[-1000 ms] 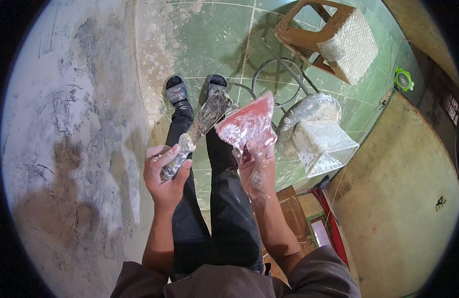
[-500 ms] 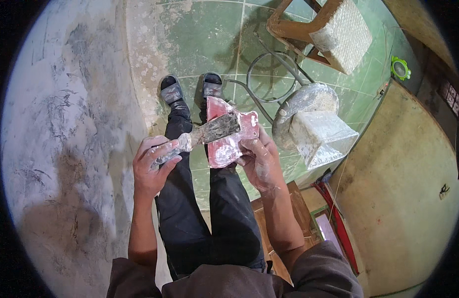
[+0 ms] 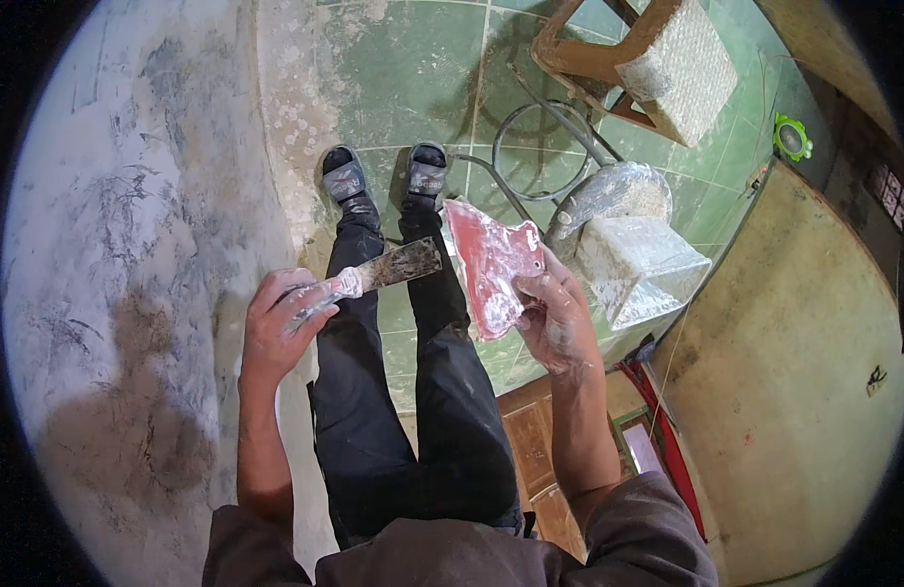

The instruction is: The person applies wall putty to a concrete wall with a scraper, patching holes and imperfections.

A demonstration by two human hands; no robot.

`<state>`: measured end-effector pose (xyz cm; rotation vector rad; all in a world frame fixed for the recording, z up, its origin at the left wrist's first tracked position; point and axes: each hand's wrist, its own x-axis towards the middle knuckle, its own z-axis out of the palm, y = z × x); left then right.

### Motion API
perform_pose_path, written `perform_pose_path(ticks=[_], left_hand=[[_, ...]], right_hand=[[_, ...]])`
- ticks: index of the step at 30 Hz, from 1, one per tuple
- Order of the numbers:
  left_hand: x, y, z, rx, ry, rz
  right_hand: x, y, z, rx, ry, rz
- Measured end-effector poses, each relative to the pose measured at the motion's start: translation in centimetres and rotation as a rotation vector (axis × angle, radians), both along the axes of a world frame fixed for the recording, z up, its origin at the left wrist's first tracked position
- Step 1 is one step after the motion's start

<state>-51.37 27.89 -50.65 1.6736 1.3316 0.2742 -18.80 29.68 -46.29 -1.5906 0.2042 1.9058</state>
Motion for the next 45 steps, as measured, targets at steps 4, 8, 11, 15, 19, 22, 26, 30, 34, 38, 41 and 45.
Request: perform_pose_path(ticks=[4,8,11,15,19,22,26,30,34,38,41,45], left_hand=[[-0.4,-1.0,0.0,-0.07,-0.008,0.136],[0.2,-1.4,0.3,-0.365,-0.318,0.571],[1.9,-1.5,-0.1,-0.64,-0.71,0.791],[5.0,-0.4,-0.9,-0.796,-0.815,0.789],[5.8,-1.3,-2.7,-0.883,-0.784,0.781],[5.2,-1.5,-3.0,-0.938,-0.795,0.717],[4.1,-2.3,-3.1,-0.921,-0.718,0.725],[3.5,-3.4,-3.5,-0.896,-0.464,0.543],[4.0,-2.4,-2.6,-0.814,-0.535,0.701],[5.4,-1.1,-2.2,-0.661,-0.585,0.776],[6.0,0.0,-2.4,-0.635,-0.641,0.73],[7.1,0.6,-2.2,-0.614,-0.603,0.698]], right_hand=[[-0.7,0.6,-0.2,0.08,-0.129,-0.058],[0.0,-0.3,-1.8,0.159,-0.049,-0.124],[-1.5,-1.1,-2.5,0.053,-0.02,-0.067],[-3.4,-1.6,-3.0,0.011,0.012,0.102],[-3.6,-1.0,-2.2,0.016,0.085,0.004],[-2.7,-0.7,-2.0,0.028,0.094,-0.033],[-2.2,1.4,-1.3,-0.001,-0.018,-0.145],[-1.6,2.9,-0.6,0.064,-0.051,-0.169],[-1.1,3.2,-0.9,0.117,-0.112,-0.173],[-2.4,2.8,-0.7,-0.026,-0.109,-0.147],[-3.0,2.1,-1.2,-0.029,-0.04,-0.097],[-4.1,2.3,-0.9,-0.069,-0.018,-0.1]])
